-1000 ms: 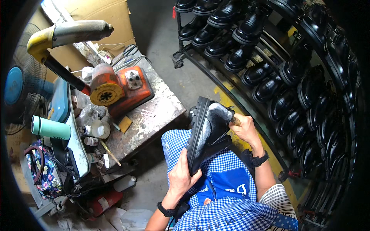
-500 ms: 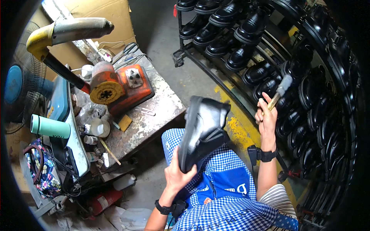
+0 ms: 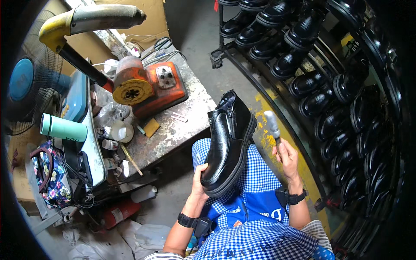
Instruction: Polishing a black shoe with a brush in a workshop environment.
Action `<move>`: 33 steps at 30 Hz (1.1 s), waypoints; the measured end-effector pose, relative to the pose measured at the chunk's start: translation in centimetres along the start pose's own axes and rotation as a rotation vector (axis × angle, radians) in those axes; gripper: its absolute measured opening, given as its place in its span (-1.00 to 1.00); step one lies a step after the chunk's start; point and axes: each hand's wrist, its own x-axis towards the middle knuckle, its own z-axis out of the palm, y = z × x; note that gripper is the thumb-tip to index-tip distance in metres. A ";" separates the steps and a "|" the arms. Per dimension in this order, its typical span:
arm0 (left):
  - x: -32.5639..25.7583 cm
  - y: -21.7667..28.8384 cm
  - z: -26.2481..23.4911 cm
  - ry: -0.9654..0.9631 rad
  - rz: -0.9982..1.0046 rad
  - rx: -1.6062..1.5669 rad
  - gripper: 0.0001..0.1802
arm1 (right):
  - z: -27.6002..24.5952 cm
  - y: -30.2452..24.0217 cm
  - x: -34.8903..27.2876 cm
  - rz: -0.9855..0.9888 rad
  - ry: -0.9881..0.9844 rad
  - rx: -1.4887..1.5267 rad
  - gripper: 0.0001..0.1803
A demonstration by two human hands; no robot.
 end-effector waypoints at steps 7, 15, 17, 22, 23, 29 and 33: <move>0.4 -0.4 -1.6 -0.038 -0.073 0.097 -0.52 | 1.1 -0.7 0.8 -0.028 -0.027 -0.084 -0.67; 0.5 0.4 -2.8 0.056 -0.140 0.234 -0.53 | 0.3 -0.6 2.8 0.063 -0.170 -0.179 -0.70; 0.7 0.7 -3.4 0.012 -0.167 0.224 -0.54 | -0.4 -0.6 2.8 0.152 -0.474 -0.003 -0.70; 1.0 1.0 -2.6 0.062 -0.163 0.252 -0.57 | 0.2 -0.6 3.7 0.037 -0.276 -0.128 -0.70; 1.2 0.9 -3.0 0.061 -0.162 0.253 -0.57 | -0.4 -1.0 3.6 0.036 -0.276 -0.127 -0.70; 1.3 0.2 -3.4 0.026 -0.086 0.312 -0.60 | -0.7 -2.3 4.0 -0.053 -0.241 -0.371 -0.69; 1.3 -0.3 -4.8 -0.070 -0.011 0.457 -0.43 | -2.5 -3.3 3.5 0.105 -0.477 -0.190 -0.69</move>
